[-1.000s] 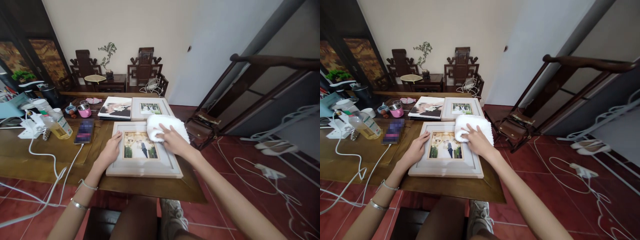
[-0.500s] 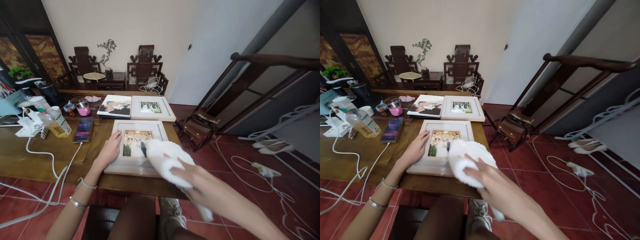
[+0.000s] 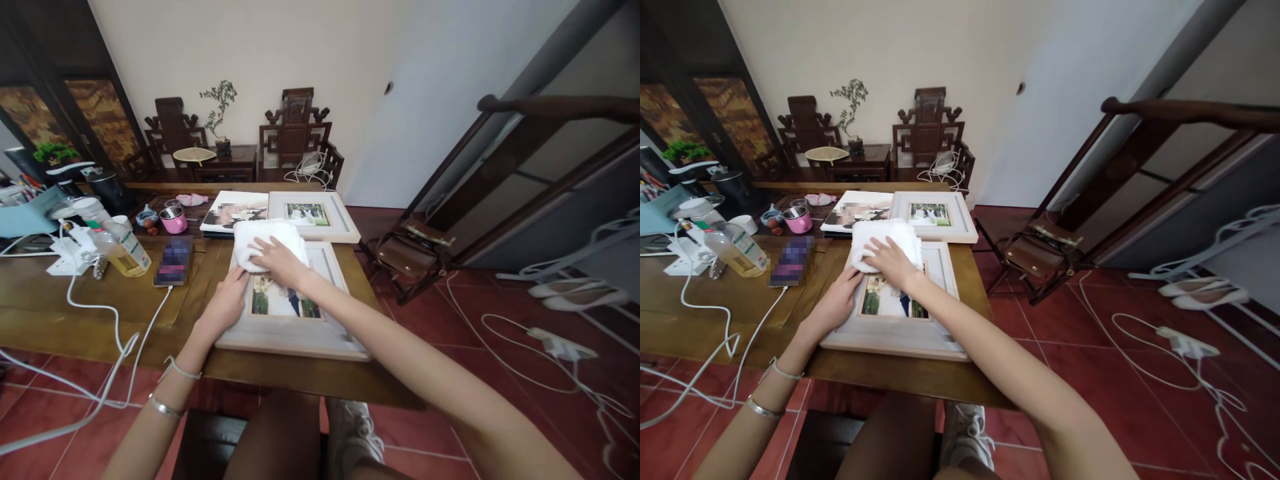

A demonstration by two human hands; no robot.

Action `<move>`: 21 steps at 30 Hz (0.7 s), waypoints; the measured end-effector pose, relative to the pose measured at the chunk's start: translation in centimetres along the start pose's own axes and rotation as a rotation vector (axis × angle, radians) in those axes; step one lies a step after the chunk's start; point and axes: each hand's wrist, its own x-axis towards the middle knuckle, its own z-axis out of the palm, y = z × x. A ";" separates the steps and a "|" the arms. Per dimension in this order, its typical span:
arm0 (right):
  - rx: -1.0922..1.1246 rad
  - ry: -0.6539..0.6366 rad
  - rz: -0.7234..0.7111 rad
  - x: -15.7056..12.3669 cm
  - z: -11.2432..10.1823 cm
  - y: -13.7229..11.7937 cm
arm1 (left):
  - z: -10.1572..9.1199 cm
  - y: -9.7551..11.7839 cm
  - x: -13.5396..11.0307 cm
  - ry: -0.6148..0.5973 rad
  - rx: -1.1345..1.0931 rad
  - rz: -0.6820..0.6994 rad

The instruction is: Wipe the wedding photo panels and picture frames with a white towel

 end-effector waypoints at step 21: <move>0.247 -0.377 0.296 -16.8 -7.7 -5.3 | 0.8 -1.1 -0.1 0.035 -0.059 0.046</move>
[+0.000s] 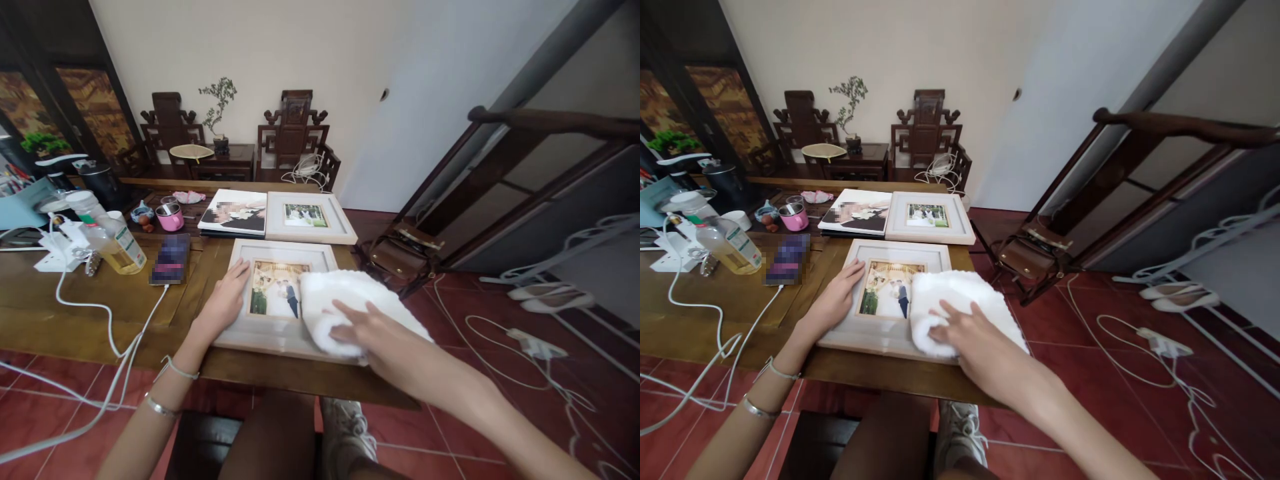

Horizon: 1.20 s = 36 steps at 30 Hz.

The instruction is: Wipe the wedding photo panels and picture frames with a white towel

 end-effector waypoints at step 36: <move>-0.050 0.210 -0.052 4.6 2.4 -1.3 | -0.8 1.3 0.1 -0.083 0.100 -0.079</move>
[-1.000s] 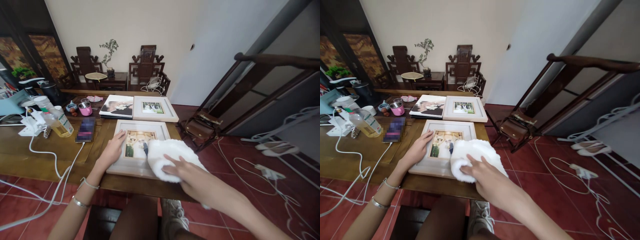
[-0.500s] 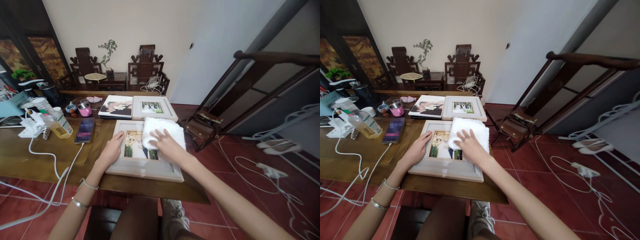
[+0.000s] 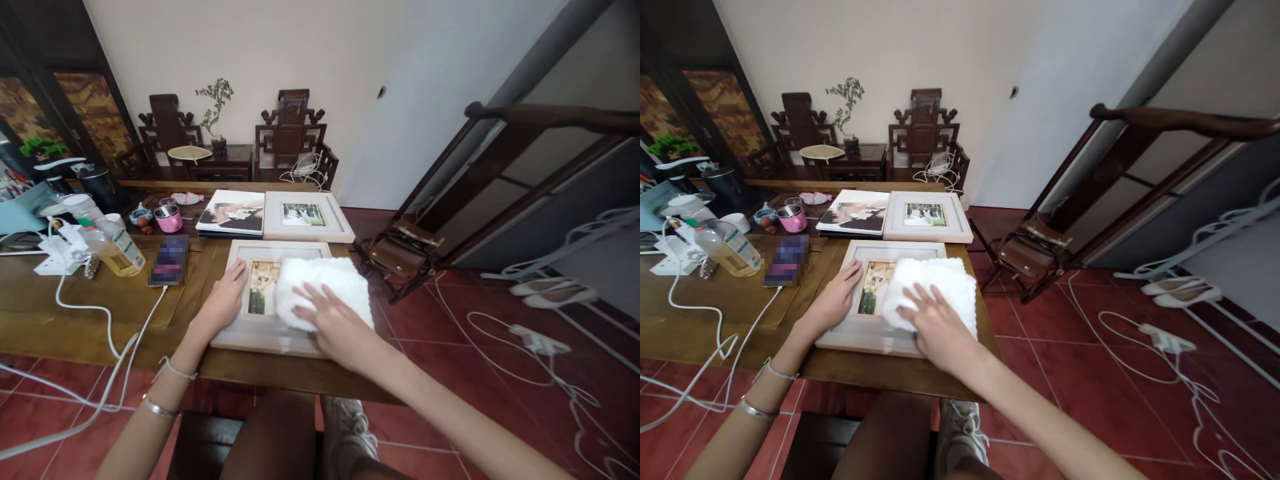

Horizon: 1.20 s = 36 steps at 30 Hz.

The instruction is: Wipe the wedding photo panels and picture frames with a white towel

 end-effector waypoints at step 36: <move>-0.199 0.105 0.107 9.7 0.7 5.8 | 0.4 -0.3 0.2 0.024 -0.044 0.000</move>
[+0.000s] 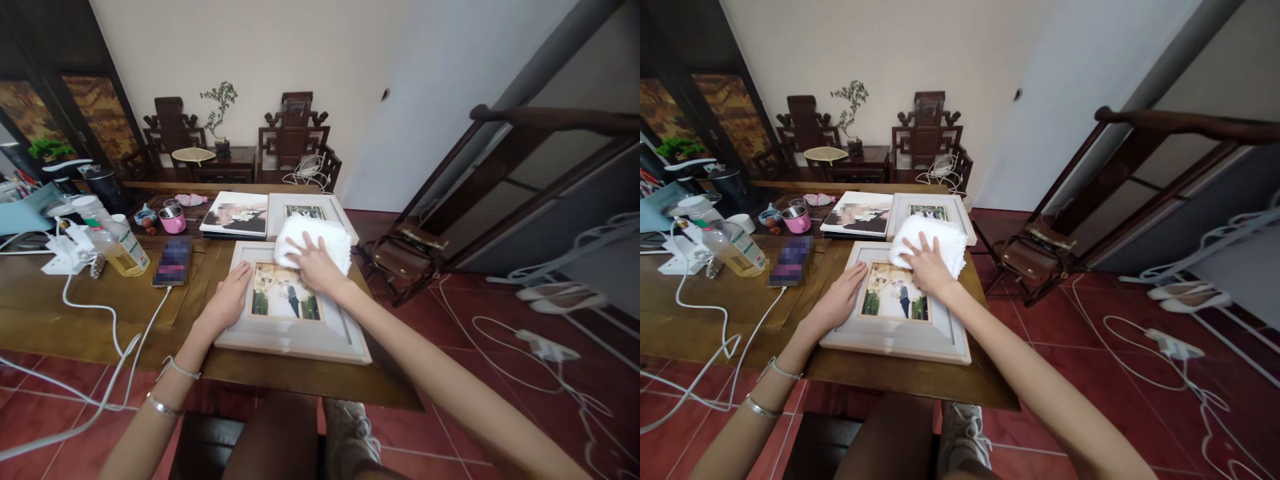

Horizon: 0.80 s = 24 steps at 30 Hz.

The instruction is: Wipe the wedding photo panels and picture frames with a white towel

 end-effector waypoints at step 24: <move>-0.047 0.053 -0.003 0.5 0.7 -1.1 | -1.3 1.5 0.1 -0.095 -0.001 -0.082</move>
